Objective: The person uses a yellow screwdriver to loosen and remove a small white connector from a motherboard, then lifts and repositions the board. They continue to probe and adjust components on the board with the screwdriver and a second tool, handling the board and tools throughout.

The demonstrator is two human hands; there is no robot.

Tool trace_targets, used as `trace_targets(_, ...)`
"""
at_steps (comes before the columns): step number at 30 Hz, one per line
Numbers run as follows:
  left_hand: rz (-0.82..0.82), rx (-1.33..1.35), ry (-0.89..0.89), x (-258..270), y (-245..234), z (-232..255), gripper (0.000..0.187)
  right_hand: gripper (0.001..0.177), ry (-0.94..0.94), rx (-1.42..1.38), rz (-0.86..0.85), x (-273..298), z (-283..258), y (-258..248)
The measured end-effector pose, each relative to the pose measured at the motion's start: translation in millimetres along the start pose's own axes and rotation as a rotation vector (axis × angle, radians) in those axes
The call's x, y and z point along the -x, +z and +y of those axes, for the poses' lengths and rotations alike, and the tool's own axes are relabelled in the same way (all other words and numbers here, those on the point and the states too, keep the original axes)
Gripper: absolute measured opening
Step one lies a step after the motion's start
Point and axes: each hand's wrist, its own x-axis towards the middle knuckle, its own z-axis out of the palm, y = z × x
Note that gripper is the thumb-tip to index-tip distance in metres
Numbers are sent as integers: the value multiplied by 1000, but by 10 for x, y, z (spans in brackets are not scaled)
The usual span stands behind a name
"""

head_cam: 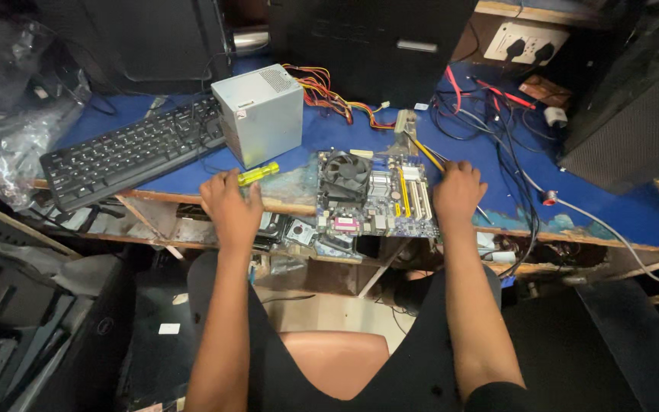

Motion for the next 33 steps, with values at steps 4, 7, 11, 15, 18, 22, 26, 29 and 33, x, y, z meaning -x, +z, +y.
trace_targets(4, -82, 38, -118, -10, 27, -84, 30, 29, 33, 42, 36, 50, 79, 58)
trace_targets(7, -39, 122, -107, 9, 17, -162, 26, 30, 90, 33, 29, -16, 239, -17)
trace_targets(11, 72, 352, -188, 31, -83, -265, 22, 25, 212, -151, 57, -63, 450, -284)
trace_targets(15, 92, 1173, -417, -22, -132, -110, 26, 17, -15, -462, 356, -54, 372, -559)
trace_targets(18, 104, 1449, -461, -119, -145, 167, 30, 14, -181, -739, 385, -75, 185, -714)
trace_targets(22, 127, 1613, -412, -350, -128, 629, 36, 13, -266, -748, 323, -12, -136, -861)
trace_targets(26, 58, 1713, -347, -477, -103, 1113, 40, 12, -362, -809, 333, 69, -342, -1045)
trace_targets(29, 24, 1750, -310, -484, -113, 1374, 40, 11, -371, -839, 324, 108, -426, -1168)
trace_targets(33, 39, 1766, -331, -482, -121, 1540, 40, 14, -361, -813, 308, 128, -431, -1275)
